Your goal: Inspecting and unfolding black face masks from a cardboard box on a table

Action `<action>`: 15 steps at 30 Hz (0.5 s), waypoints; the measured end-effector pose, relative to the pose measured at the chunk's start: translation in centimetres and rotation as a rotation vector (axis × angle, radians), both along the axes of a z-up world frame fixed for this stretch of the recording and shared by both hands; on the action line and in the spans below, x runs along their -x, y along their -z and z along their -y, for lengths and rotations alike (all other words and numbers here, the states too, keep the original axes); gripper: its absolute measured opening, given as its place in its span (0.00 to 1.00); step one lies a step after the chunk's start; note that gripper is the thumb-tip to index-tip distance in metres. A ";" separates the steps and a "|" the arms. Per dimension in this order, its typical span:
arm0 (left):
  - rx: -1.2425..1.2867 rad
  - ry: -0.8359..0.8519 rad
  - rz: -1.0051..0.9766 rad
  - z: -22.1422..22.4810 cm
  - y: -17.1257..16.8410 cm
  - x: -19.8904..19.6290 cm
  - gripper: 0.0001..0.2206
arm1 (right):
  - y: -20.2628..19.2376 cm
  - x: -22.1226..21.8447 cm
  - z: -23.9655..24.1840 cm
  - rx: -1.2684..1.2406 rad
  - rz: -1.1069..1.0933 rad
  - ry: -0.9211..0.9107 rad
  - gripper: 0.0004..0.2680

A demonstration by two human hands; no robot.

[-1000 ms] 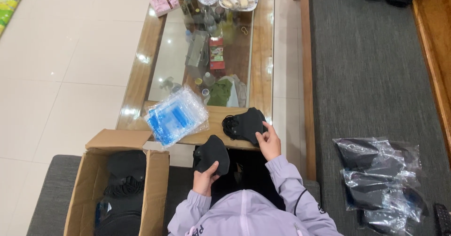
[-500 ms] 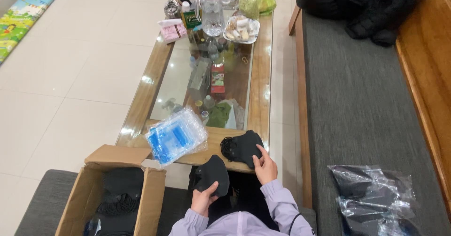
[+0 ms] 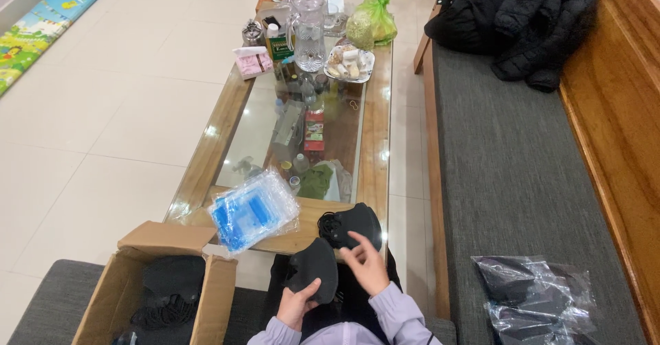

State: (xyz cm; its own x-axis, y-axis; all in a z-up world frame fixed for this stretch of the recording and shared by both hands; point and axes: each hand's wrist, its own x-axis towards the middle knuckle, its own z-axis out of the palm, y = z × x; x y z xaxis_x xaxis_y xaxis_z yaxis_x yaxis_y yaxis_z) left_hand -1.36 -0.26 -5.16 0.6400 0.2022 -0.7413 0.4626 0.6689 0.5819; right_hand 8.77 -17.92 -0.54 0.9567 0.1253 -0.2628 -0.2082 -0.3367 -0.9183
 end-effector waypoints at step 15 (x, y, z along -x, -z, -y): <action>-0.099 0.279 -0.111 0.2 -2.2 0.0 0.29 | -1.4 1.5 -1.0 -0.072 0.001 -0.180 0.19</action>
State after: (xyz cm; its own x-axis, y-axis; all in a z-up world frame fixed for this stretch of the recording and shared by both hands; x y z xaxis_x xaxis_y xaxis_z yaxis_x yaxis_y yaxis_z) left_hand -1.37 -0.41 -2.97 0.5970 0.1050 -0.7954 0.6846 0.4502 0.5733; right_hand 7.30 -16.87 0.82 0.9172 0.3132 -0.2464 -0.1499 -0.3017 -0.9416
